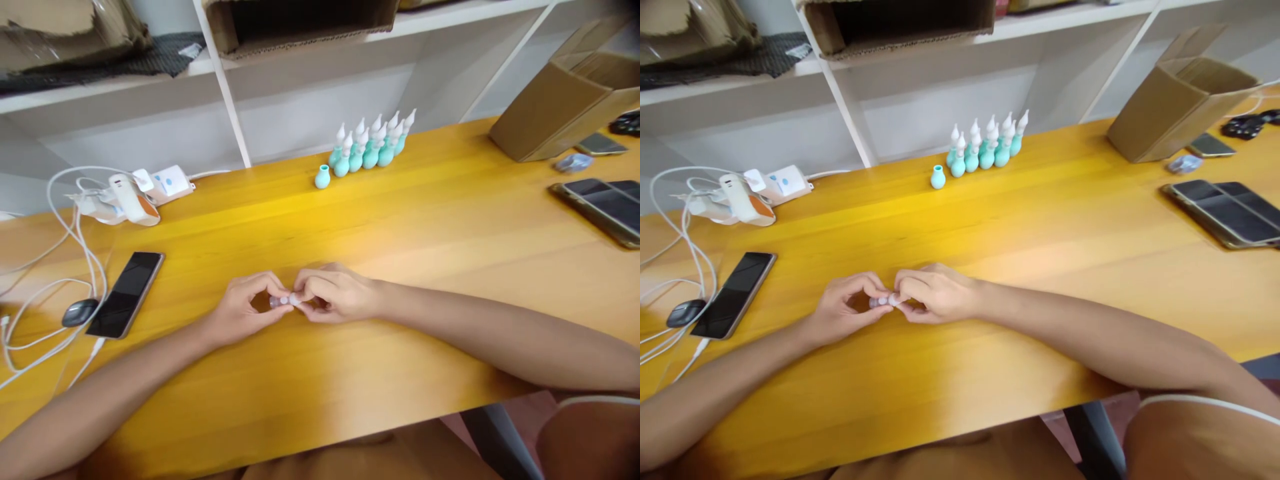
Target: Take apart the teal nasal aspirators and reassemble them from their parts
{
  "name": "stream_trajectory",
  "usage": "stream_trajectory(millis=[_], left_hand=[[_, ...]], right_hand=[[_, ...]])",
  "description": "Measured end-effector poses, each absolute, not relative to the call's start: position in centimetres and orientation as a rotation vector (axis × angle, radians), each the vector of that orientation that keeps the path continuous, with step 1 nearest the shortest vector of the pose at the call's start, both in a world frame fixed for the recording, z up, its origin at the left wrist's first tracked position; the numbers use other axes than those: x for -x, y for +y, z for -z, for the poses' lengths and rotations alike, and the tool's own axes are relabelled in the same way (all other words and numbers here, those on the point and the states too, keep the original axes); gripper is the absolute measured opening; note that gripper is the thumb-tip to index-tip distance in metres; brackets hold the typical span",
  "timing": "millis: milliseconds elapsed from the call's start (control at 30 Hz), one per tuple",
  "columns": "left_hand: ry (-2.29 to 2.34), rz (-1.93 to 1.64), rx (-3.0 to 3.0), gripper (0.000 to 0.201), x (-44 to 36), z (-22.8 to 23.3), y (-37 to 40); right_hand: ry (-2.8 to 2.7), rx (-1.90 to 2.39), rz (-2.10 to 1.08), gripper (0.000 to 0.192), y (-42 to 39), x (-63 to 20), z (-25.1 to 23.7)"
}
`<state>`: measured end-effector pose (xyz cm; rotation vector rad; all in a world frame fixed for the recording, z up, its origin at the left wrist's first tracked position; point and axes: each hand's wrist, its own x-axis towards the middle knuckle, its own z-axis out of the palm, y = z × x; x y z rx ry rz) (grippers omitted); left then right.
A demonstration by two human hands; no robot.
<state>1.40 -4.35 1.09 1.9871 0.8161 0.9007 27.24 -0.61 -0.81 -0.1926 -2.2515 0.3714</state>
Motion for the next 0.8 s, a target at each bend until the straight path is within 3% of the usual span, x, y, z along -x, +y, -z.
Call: stream_trajectory(millis=[167, 433, 567, 700, 800], left_hand=[[0.800, -0.835, -1.573, 0.028, -1.2, -0.5, -3.3], [0.866, -0.821, -1.456, 0.043, -0.8, -0.4, -1.7], [0.874, -0.790, -1.456, 0.048, -0.8, -0.6, -1.6], [0.858, -0.734, -1.466, 0.049, -0.8, -0.3, -1.7], [0.842, -0.759, -1.500, 0.045, -0.8, -0.2, -1.7]], right_hand=[[-2.183, 0.296, -0.538, 0.023, -0.5, -27.0, 1.3], [-2.041, 0.419, -0.806, 0.019, 0.4, -27.2, 1.5], [-1.822, 0.661, -0.672, 0.046, 1.9, -27.5, 2.1], [-1.846, 0.838, -0.607, 0.009, 5.4, -28.3, 1.9], [-1.878, 0.964, -0.496, 0.031, 8.7, -29.4, 0.8]])
